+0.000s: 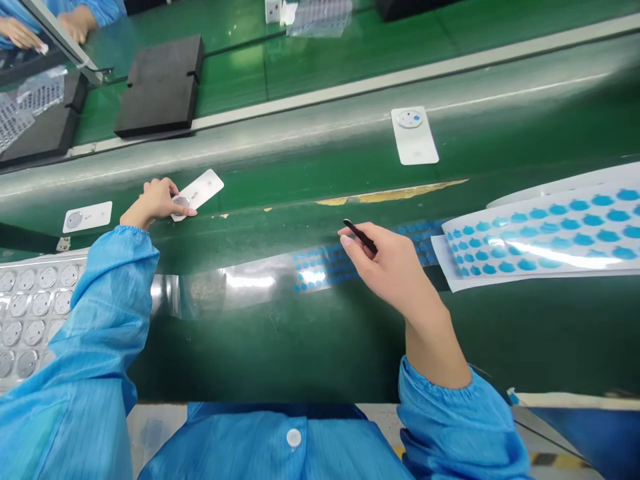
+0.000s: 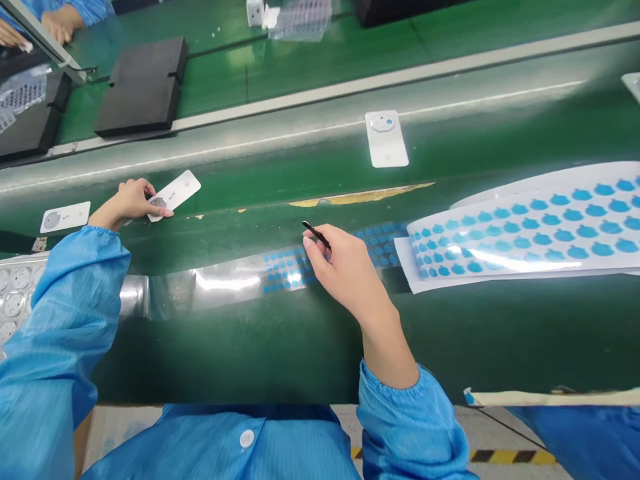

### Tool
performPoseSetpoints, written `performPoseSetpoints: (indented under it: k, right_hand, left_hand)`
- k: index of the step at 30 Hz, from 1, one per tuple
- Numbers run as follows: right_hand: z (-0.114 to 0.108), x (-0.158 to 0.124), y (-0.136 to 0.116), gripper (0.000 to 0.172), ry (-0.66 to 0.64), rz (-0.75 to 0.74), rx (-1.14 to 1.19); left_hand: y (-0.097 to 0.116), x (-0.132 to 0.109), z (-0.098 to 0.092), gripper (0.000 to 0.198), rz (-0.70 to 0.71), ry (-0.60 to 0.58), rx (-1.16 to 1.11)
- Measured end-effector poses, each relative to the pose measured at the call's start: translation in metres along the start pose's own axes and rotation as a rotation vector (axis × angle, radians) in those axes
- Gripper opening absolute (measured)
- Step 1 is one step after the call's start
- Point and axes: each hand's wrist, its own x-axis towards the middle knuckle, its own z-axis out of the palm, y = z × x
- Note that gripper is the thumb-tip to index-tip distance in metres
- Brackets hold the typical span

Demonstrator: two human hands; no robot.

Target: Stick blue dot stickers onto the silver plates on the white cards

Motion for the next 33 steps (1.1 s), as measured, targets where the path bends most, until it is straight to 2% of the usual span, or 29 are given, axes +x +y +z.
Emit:
performPoseSetpoints:
  k: [3,5,8,10,12,14,16,18,20,21,22,24,26,28,30,31,33]
  right_hand:
    - [-0.003,0.0,0.0,0.03,0.115,0.019,0.088]
    - [-0.005,-0.001,-0.001,0.033,0.176,0.026,0.151]
    - [-0.007,-0.002,-0.002,0.033,0.245,0.035,0.174]
    - [-0.008,-0.002,-0.001,0.028,0.245,0.047,0.138]
    - [-0.008,-0.002,0.002,0.021,0.155,0.06,0.089]
    - [-0.007,-0.002,0.004,0.019,-0.053,0.053,0.042]
    - [-0.005,-0.002,0.007,0.016,-0.304,0.013,0.011]
    - [-0.003,-0.003,0.008,0.019,-0.49,-0.046,-0.018]
    - [0.001,-0.008,0.007,0.034,-0.555,-0.104,-0.07]
    - [0.003,-0.012,0.007,0.039,-0.559,-0.126,-0.115]
    - [0.005,-0.018,0.006,0.041,-0.552,-0.143,-0.179]
    - [0.008,-0.035,0.005,0.044,-0.526,-0.182,-0.358]
    - [0.008,-0.056,0.003,0.053,-0.525,-0.252,-0.513]
    - [0.004,-0.076,0.001,0.064,-0.601,-0.331,-0.499]
    - [-0.002,-0.09,-0.002,0.068,-0.721,-0.353,-0.354]
    - [-0.003,-0.093,-0.003,0.066,-0.733,-0.334,-0.296]
    - [-0.003,-0.095,-0.005,0.058,-0.64,-0.278,-0.275]
  left_hand:
    - [0.017,-0.011,-0.003,0.083,-0.096,0.024,0.053]
    - [0.023,-0.013,-0.004,0.082,-0.105,0.004,0.096]
    - [0.026,-0.011,-0.006,0.076,-0.038,-0.044,0.056]
    - [0.027,-0.012,-0.009,0.076,0.01,-0.024,-0.048]
    - [0.032,-0.018,-0.014,0.077,0.049,0.093,-0.183]
    - [0.046,-0.036,-0.018,0.072,0.118,0.272,-0.358]
    - [0.07,-0.066,-0.015,0.061,0.222,0.408,-0.588]
    - [0.099,-0.107,0.0,0.051,0.3,0.445,-0.881]
    - [0.127,-0.151,0.032,0.041,0.288,0.376,-1.175]
    - [0.139,-0.17,0.052,0.037,0.232,0.317,-1.297]
    - [0.148,-0.186,0.074,0.036,0.148,0.205,-1.381]
    - [0.159,-0.204,0.114,0.035,-0.018,-0.008,-1.485]
    - [0.159,-0.206,0.142,0.037,-0.091,-0.09,-1.552]
    - [0.152,-0.198,0.154,0.038,-0.093,-0.093,-1.614]
    - [0.145,-0.19,0.155,0.038,-0.07,-0.121,-1.65]
    - [0.142,-0.187,0.153,0.039,-0.059,-0.146,-1.658]
    - [0.139,-0.183,0.148,0.041,-0.044,-0.189,-1.665]
